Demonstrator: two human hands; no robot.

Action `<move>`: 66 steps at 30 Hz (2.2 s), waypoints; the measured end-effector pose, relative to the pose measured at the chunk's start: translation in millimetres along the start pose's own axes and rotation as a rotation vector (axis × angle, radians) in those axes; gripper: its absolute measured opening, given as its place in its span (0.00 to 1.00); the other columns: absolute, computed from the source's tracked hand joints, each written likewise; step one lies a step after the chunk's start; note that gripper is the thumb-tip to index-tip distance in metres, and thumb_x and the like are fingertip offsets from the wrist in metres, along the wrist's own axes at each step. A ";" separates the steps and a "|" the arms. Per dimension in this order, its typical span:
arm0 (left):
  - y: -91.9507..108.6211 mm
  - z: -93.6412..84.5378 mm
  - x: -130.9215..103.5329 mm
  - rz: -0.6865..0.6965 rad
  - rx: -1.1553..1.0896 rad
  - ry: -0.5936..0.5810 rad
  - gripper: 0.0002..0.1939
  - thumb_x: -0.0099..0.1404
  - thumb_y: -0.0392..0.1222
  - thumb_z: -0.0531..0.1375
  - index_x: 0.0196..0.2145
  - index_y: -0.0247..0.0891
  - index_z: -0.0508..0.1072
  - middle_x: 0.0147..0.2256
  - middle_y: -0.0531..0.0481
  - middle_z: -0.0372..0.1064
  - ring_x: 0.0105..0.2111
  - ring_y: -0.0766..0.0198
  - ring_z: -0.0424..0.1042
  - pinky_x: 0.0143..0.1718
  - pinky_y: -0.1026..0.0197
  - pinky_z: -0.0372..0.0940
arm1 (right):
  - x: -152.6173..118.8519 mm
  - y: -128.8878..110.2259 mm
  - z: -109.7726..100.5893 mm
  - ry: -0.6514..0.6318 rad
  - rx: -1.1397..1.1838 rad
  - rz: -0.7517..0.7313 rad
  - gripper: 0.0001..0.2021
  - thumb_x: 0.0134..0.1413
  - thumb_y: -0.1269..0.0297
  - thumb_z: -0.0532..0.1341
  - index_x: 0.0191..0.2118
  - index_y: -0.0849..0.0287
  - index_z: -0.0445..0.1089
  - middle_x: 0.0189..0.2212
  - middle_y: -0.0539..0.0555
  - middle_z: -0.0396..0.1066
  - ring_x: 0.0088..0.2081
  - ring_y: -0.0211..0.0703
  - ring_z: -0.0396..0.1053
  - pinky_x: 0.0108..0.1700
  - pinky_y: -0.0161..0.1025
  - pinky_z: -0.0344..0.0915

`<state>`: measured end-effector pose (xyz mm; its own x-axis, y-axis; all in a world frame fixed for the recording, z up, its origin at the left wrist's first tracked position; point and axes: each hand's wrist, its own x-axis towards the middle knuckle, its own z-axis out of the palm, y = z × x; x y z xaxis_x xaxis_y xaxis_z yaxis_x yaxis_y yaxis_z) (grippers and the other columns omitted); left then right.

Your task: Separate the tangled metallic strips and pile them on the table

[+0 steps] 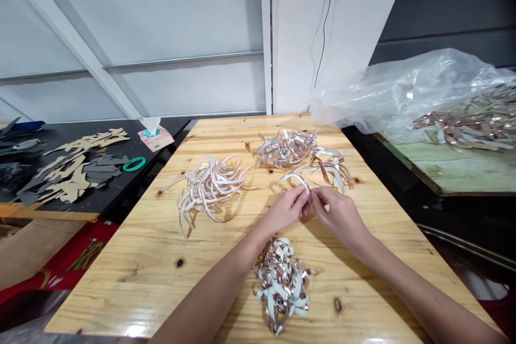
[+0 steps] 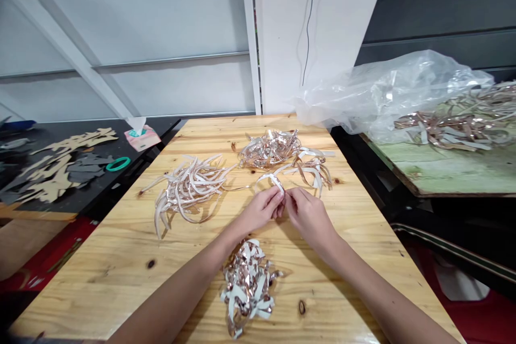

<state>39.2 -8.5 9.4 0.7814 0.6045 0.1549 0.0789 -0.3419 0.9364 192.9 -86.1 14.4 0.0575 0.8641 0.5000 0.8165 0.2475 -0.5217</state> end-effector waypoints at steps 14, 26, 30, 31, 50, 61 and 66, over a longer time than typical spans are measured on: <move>-6.4 -0.3 3.0 -0.038 -0.021 0.056 0.20 0.75 0.56 0.46 0.33 0.39 0.64 0.24 0.54 0.64 0.24 0.66 0.64 0.30 0.64 0.59 | 9.3 8.7 -9.1 -0.152 0.403 0.172 0.13 0.65 0.57 0.58 0.40 0.61 0.76 0.35 0.57 0.79 0.35 0.47 0.76 0.38 0.40 0.70; -6.3 -0.1 3.5 -0.030 0.060 0.067 0.20 0.75 0.54 0.46 0.32 0.39 0.64 0.24 0.54 0.66 0.25 0.65 0.65 0.31 0.64 0.59 | 3.3 -3.5 1.1 -0.052 0.069 0.115 0.13 0.68 0.64 0.53 0.34 0.58 0.72 0.28 0.53 0.76 0.28 0.44 0.72 0.34 0.38 0.64; -6.1 0.6 5.5 -0.047 0.115 0.077 0.20 0.75 0.54 0.45 0.31 0.40 0.63 0.24 0.53 0.66 0.26 0.64 0.66 0.32 0.63 0.59 | 1.0 0.5 10.1 -0.021 -0.093 0.023 0.14 0.69 0.67 0.50 0.34 0.58 0.70 0.29 0.57 0.76 0.30 0.46 0.73 0.33 0.39 0.63; -5.9 0.5 6.0 -0.046 0.134 0.080 0.20 0.75 0.54 0.46 0.30 0.40 0.63 0.24 0.53 0.66 0.26 0.63 0.66 0.32 0.63 0.59 | 0.7 1.8 11.7 -0.022 -0.142 -0.001 0.14 0.69 0.67 0.49 0.34 0.58 0.70 0.29 0.57 0.75 0.30 0.47 0.73 0.32 0.39 0.62; -8.2 -2.5 4.7 -0.054 0.053 0.066 0.20 0.76 0.52 0.45 0.30 0.39 0.63 0.23 0.54 0.64 0.24 0.66 0.64 0.31 0.64 0.58 | 7.4 11.1 -0.7 -0.173 0.511 0.253 0.15 0.64 0.53 0.59 0.43 0.61 0.74 0.36 0.59 0.79 0.36 0.49 0.76 0.39 0.42 0.70; -3.6 -7.8 1.7 -0.060 -0.075 -0.050 0.21 0.75 0.55 0.45 0.31 0.39 0.61 0.24 0.56 0.62 0.25 0.68 0.62 0.32 0.64 0.59 | 0.1 5.1 9.2 -0.130 0.468 0.285 0.14 0.68 0.50 0.54 0.36 0.54 0.62 0.27 0.52 0.74 0.28 0.44 0.70 0.32 0.39 0.62; 0.6 -6.0 0.7 -0.043 -0.054 -0.079 0.21 0.75 0.54 0.45 0.30 0.39 0.61 0.24 0.55 0.62 0.26 0.68 0.62 0.34 0.64 0.59 | 1.2 4.8 12.3 -0.092 0.419 0.317 0.15 0.68 0.49 0.52 0.34 0.53 0.60 0.25 0.50 0.71 0.27 0.45 0.67 0.32 0.40 0.61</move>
<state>36.1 -4.0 12.0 0.8246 0.5585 0.0905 0.0818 -0.2760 0.9577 189.7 -78.5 4.0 0.1982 0.9552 0.2198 0.4664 0.1053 -0.8783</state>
